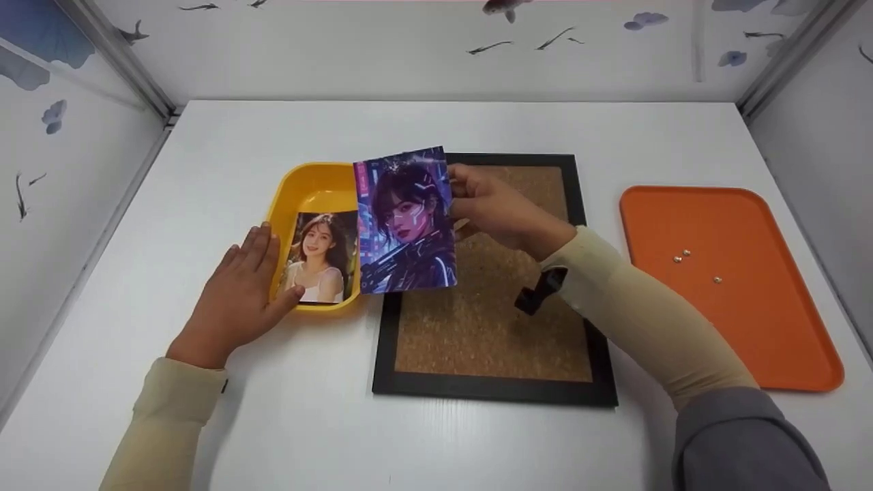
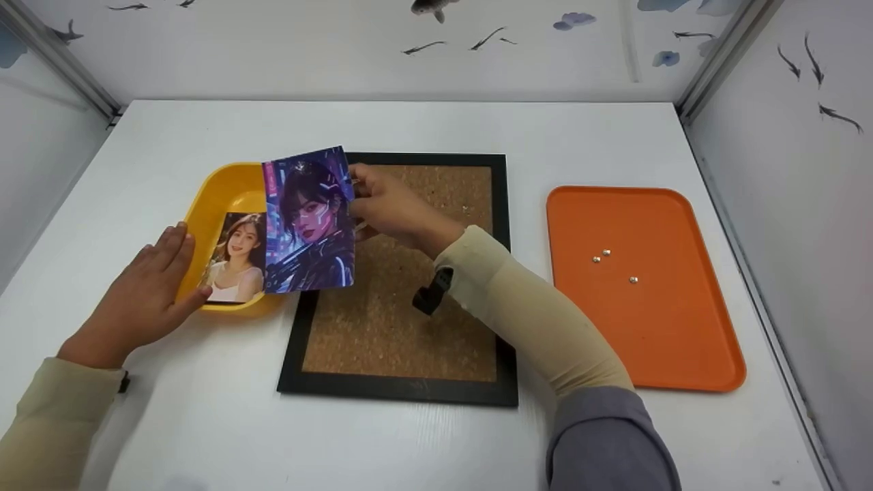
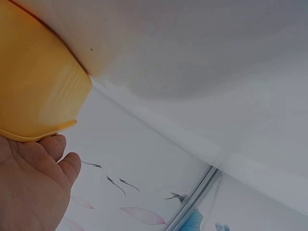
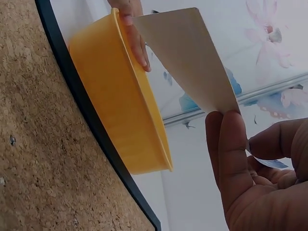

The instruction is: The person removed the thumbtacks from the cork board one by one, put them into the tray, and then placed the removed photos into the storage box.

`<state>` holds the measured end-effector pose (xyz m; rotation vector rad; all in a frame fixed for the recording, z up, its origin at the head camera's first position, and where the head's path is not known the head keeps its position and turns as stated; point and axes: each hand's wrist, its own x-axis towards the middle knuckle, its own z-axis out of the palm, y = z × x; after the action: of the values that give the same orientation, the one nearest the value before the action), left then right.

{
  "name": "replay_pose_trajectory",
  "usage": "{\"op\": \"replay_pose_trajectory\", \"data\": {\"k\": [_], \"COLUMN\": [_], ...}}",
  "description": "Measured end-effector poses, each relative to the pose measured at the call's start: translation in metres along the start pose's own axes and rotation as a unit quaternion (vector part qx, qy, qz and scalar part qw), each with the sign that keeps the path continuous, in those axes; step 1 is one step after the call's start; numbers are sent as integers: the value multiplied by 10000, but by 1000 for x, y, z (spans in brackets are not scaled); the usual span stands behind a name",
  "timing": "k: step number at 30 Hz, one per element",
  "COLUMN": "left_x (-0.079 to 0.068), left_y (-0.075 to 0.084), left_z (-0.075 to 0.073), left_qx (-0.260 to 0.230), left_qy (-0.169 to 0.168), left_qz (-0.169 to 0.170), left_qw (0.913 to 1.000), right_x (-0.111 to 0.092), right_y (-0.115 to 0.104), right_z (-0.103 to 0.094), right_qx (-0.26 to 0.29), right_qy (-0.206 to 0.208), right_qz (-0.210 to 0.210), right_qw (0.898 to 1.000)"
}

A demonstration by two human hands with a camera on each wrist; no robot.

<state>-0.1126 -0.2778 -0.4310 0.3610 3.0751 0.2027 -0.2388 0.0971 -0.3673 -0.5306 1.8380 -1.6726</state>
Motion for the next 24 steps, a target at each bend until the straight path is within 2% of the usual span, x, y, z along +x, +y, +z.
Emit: {"op": "replay_pose_trajectory", "data": {"k": [18,24], "left_x": [1,0], "left_y": [2,2], "left_z": [-2,-2], "left_qx": [3,4], "left_qy": [-106,-72], "left_qz": [-59,-62], "left_qw": [9999,10000], "right_x": [38,51], "right_y": [1,-3], "right_z": [36,54], "right_qx": [438,304], "right_qy": [159,196], "right_qz": [258,266], "right_qw": [9986,9990]}}
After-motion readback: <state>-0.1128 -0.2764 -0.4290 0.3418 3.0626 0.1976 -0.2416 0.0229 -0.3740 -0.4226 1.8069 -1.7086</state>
